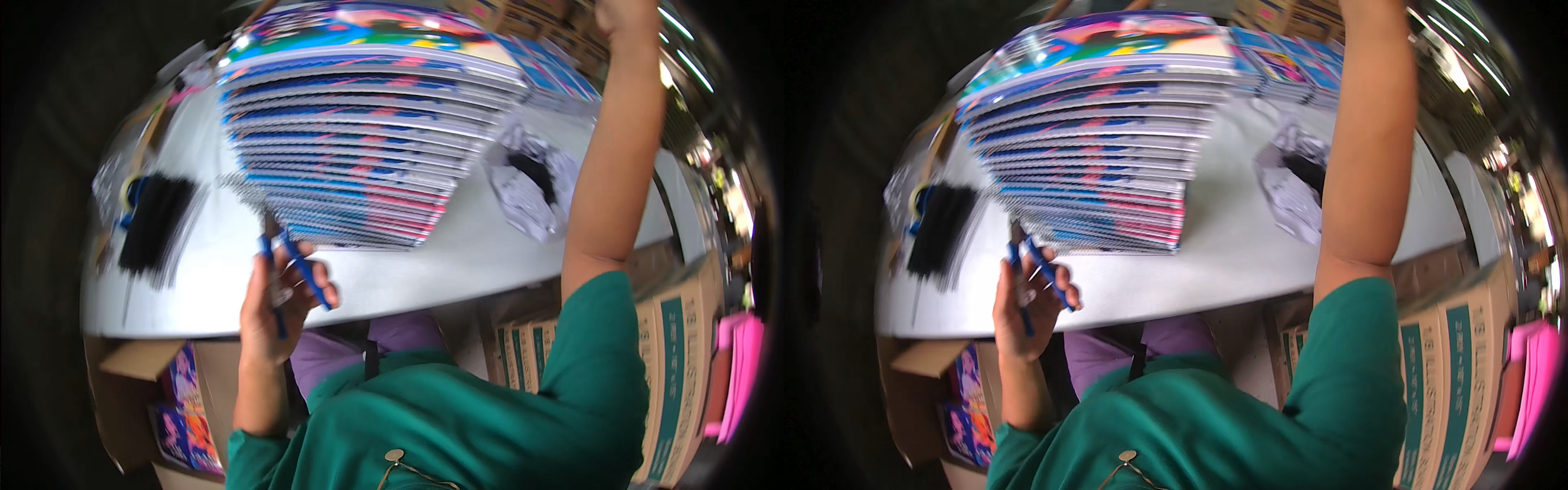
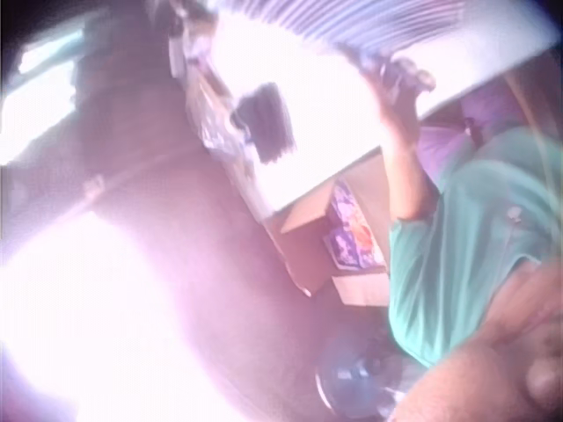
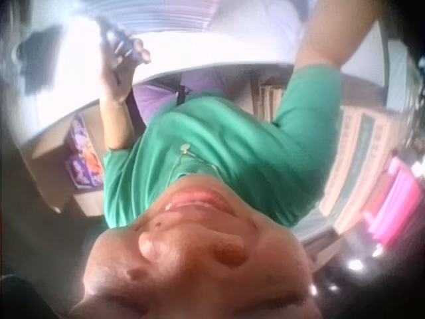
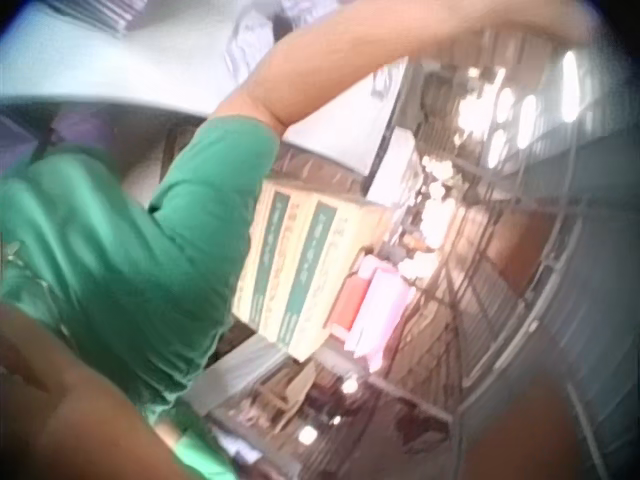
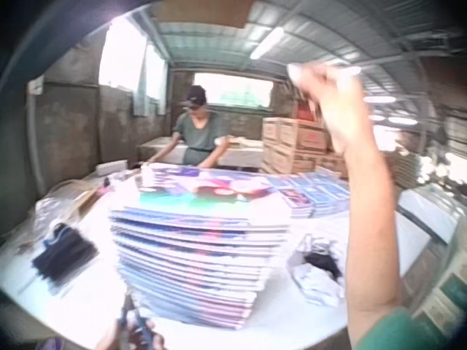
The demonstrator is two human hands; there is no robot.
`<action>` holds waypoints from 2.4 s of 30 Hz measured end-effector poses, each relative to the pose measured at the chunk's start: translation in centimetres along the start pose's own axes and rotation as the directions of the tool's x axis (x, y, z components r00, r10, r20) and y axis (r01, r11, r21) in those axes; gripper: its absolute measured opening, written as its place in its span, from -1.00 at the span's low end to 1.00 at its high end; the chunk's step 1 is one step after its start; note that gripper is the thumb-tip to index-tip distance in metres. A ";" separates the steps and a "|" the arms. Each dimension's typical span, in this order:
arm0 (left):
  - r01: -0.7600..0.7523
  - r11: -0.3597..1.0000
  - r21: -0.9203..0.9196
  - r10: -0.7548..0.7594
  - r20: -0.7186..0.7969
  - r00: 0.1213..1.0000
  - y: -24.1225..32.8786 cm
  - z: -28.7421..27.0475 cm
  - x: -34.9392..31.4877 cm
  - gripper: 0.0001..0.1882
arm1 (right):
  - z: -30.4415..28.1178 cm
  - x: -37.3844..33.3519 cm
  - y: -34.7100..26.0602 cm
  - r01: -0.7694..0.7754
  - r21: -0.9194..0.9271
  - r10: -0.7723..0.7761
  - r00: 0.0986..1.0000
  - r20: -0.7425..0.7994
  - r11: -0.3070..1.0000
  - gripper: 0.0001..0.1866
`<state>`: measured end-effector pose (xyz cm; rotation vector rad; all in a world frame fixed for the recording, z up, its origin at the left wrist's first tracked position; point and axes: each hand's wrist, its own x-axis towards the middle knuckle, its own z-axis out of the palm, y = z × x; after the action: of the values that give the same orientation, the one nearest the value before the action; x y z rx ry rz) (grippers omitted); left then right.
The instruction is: The person trims the excess plastic binding spiral from a stack of notebooks using side cutters and then sorts the notebooks into smaller stacks on a table.
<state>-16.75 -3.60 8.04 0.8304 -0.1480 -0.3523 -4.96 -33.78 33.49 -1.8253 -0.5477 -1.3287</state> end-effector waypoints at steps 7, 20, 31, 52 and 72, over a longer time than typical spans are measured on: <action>0.081 0.994 -0.077 -0.091 -0.128 0.988 0.2 -1.6 0.1 -0.49 | -13.8 -13.8 20.3 -0.482 -0.518 0.525 0.848 -0.073 0.707 -0.68; -0.168 0.983 -0.068 0.173 0.072 0.982 1.9 1.5 -0.4 -0.40 | -2.5 -10.0 3.1 0.138 0.116 -0.131 0.989 -0.062 0.984 -0.78; -0.101 0.948 -0.302 0.239 0.466 0.852 5.6 4.7 4.5 -0.26 | 9.8 -11.3 -8.9 0.111 -0.091 -0.057 0.885 0.463 0.990 -0.81; -0.219 0.943 0.250 0.184 0.154 0.971 6.1 3.8 3.2 -0.22 | 9.8 -11.5 -8.6 0.207 0.059 -0.213 0.905 0.368 0.977 -0.79; 0.036 0.928 -0.370 0.183 0.539 0.822 4.8 1.8 4.8 -0.24 | 9.9 -11.5 -9.6 0.122 0.075 -0.141 0.914 0.380 0.990 -0.81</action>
<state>-11.56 -3.65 12.75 0.3228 -0.6547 -0.5291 -10.29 -18.99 24.88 -2.0496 -0.9179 -1.0291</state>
